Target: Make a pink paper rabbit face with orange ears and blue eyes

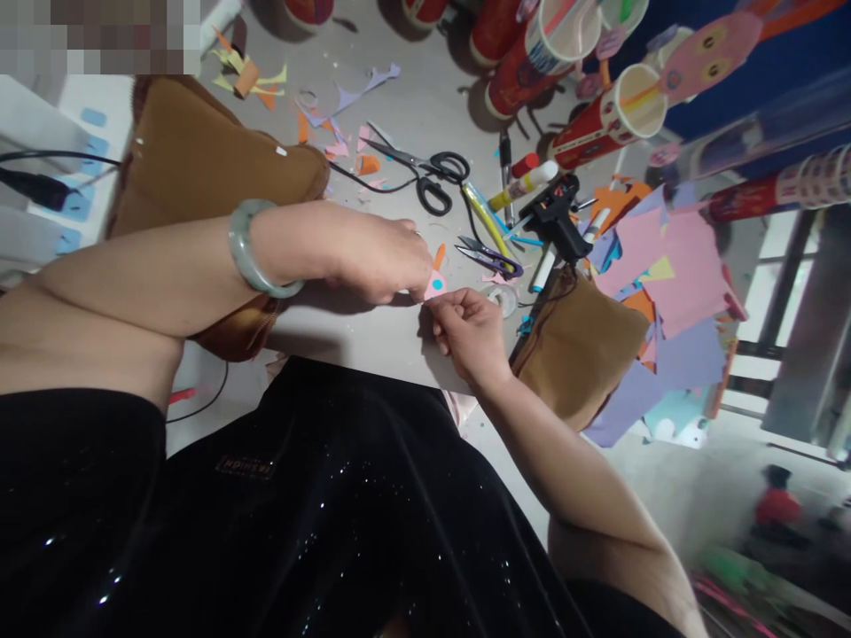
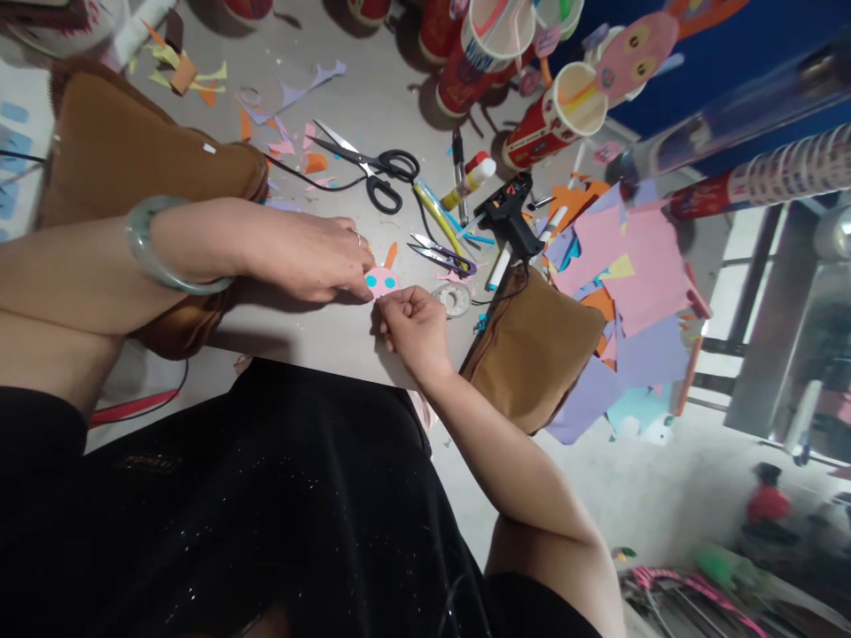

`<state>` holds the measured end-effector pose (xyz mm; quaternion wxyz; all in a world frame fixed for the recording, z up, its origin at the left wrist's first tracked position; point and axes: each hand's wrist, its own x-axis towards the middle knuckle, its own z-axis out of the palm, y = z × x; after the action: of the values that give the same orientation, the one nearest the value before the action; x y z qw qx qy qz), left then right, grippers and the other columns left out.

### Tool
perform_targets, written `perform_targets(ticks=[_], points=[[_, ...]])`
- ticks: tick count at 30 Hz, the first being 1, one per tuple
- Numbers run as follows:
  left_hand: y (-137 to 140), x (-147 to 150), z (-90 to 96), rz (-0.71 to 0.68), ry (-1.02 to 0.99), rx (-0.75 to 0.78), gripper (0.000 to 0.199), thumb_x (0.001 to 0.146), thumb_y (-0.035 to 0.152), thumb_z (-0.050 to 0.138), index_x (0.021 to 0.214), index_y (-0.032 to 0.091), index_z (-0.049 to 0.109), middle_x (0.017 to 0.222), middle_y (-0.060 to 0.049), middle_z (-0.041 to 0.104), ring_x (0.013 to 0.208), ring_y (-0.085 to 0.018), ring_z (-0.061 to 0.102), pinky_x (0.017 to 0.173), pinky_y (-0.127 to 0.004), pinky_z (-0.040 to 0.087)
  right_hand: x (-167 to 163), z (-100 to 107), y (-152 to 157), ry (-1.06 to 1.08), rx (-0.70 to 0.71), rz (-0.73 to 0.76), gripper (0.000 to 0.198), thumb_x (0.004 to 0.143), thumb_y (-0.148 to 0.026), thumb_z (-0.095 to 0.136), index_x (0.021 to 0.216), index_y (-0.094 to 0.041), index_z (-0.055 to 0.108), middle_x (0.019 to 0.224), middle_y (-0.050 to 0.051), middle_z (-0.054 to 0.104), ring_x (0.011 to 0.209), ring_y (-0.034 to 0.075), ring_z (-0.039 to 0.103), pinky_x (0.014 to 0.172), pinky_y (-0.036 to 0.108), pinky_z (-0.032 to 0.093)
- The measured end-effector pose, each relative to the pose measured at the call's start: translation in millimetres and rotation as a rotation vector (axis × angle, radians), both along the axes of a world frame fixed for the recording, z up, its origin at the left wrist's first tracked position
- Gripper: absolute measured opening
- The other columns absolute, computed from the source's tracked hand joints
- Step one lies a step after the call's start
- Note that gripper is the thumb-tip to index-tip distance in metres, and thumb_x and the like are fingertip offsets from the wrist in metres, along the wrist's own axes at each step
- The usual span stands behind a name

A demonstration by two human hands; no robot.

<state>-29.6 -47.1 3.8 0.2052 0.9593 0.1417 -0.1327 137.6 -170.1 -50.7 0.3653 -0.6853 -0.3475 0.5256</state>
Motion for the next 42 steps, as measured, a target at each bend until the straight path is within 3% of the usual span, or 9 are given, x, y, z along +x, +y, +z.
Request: perform_targets(ticks=[3,11,20,28,36,42], points=[[-2.7,0.9,-2.6,-0.155,0.032,-0.003,0.028,0.074,0.000,0.059,0.085,0.020,0.074,0.095,-0.003,0.072,0.088,-0.020,0.061,0.086,-0.033,0.040,-1.6,2.8,0.9,-0.017,-0.010,0.003,0.013,0.076,-0.029,0.068,0.074,-0.021,0.058,0.049,-0.008,0.057,0.031,0.004,0.039,0.033,0.021,0.021],[-4.0,-5.8,-3.9,-0.134,-0.069,-0.040,0.037,0.073,-0.001,0.054,0.097,0.017,0.074,0.114,-0.009,0.072,0.096,-0.021,0.060,0.090,-0.034,0.041,-3.5,4.5,3.2,-0.008,-0.063,-0.034,0.011,0.074,-0.027,0.068,0.072,-0.020,0.060,0.049,-0.008,0.056,0.031,0.003,0.039,0.033,0.021,0.020],[-7.0,-2.7,-2.7,-0.040,-0.095,-0.155,0.020,0.079,0.008,0.066,0.097,0.011,0.074,0.112,-0.013,0.073,0.101,-0.022,0.059,0.098,-0.037,0.038,-6.1,7.7,4.6,0.036,-0.113,-0.072,0.014,0.069,-0.029,0.071,0.064,-0.019,0.062,0.046,-0.007,0.054,0.030,0.003,0.038,0.031,0.021,0.021],[-7.1,-3.3,2.7,-0.079,-0.066,-0.105,0.031,0.074,-0.003,0.061,0.099,0.012,0.070,0.117,-0.012,0.071,0.102,-0.022,0.058,0.095,-0.033,0.038,-7.9,8.6,7.6,0.021,-0.157,-0.095,0.019,0.069,-0.028,0.071,0.058,-0.020,0.058,0.044,-0.007,0.053,0.029,0.003,0.037,0.030,0.021,0.020],[-2.3,-3.0,-5.4,-0.033,-0.107,-0.213,0.030,0.071,0.010,0.067,0.100,0.017,0.071,0.110,-0.008,0.072,0.106,-0.024,0.059,0.097,-0.033,0.040,-8.6,9.3,9.8,0.002,-0.184,-0.069,0.022,0.072,-0.023,0.070,0.056,-0.021,0.055,0.045,-0.004,0.054,0.031,0.004,0.037,0.030,0.022,0.023],[-1.3,-2.7,-5.5,-0.023,-0.098,-0.204,0.041,0.068,0.001,0.059,0.103,0.020,0.070,0.113,-0.005,0.073,0.102,-0.023,0.063,0.093,-0.031,0.042,-12.5,11.5,10.2,-0.011,-0.194,-0.095,0.024,0.070,-0.022,0.072,0.053,-0.021,0.054,0.044,-0.004,0.053,0.030,0.005,0.038,0.031,0.023,0.022]])
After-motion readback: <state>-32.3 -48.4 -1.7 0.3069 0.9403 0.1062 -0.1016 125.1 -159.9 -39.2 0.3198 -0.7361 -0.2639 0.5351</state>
